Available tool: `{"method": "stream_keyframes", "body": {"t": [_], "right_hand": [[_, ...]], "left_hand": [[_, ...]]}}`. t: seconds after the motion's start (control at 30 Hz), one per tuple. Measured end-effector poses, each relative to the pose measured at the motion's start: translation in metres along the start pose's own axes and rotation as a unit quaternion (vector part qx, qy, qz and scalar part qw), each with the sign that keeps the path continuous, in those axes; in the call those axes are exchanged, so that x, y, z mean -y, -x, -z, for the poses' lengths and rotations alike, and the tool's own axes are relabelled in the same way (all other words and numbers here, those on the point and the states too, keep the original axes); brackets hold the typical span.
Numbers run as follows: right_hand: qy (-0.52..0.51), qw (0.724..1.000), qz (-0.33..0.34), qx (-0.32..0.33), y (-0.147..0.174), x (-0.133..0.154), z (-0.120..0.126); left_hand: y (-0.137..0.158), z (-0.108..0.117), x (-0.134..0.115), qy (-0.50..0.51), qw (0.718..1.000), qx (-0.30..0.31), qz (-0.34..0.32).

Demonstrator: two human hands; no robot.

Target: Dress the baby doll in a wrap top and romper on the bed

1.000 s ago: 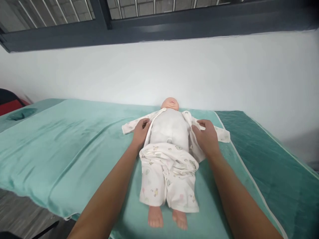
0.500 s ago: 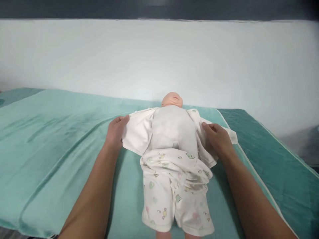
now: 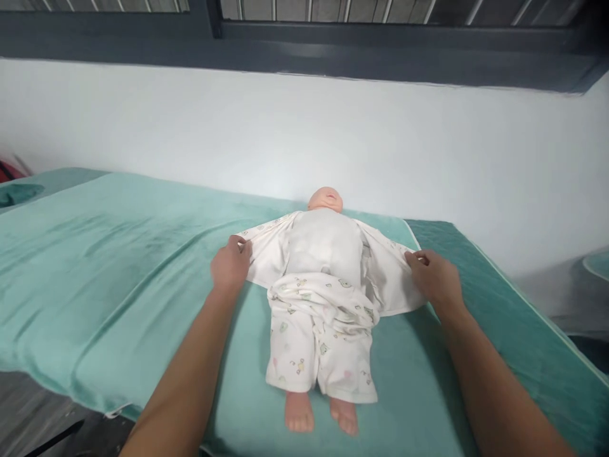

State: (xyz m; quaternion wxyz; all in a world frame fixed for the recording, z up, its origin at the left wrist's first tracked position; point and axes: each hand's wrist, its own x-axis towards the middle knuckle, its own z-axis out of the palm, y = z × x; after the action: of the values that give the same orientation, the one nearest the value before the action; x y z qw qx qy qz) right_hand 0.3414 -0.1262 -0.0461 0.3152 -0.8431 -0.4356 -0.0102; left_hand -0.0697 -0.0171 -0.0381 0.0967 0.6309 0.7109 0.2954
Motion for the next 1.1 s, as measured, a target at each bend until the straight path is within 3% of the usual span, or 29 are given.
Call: {"method": "stream_keyframes", "body": {"t": [0.1,0.17,0.27,0.37,0.4,0.47,0.53,0.6,0.73,0.87,1.1], "right_hand": [[0.037,0.999,-0.009,-0.009,0.001,-0.01,0.005],[0.015,0.999,0.018,-0.042,0.005,-0.002,0.006],[-0.101,0.988,0.105,-0.057,0.021,0.028,0.007],[-0.234,0.955,0.18,0.024,0.051,0.065,0.01],[-0.258,0.939,0.213,0.077,0.063,0.076,0.012],[-0.277,0.907,0.275,0.157,0.083,0.093,0.015],[-0.268,0.88,0.337,0.2,0.097,0.103,0.019],[-0.248,0.859,0.385,0.231,0.102,0.108,0.022],[-0.219,0.833,0.416,0.294,0.097,0.106,0.031],[-0.195,0.816,0.422,0.344,0.094,0.104,0.038],[-0.243,0.843,0.317,0.36,0.098,0.104,0.036]], "left_hand": [[0.009,0.001,0.003,-0.025,1.0,-0.016,0.004],[0.013,0.001,0.004,-0.04,0.999,-0.035,-0.005],[0.02,0.001,-0.001,-0.047,0.991,-0.106,-0.063],[0.031,0.0,-0.014,0.098,0.981,-0.131,-0.103],[0.035,0.0,-0.02,0.182,0.974,-0.097,-0.097],[0.044,0.0,-0.03,0.327,0.942,0.027,-0.075],[0.052,0.002,-0.038,0.396,0.902,0.159,-0.068],[0.057,0.006,-0.041,0.413,0.872,0.244,-0.092],[0.059,0.015,-0.037,0.405,0.84,0.322,-0.164],[0.058,0.022,-0.029,0.377,0.821,0.384,-0.193],[0.058,0.029,-0.028,0.34,0.821,0.422,-0.178]]}}
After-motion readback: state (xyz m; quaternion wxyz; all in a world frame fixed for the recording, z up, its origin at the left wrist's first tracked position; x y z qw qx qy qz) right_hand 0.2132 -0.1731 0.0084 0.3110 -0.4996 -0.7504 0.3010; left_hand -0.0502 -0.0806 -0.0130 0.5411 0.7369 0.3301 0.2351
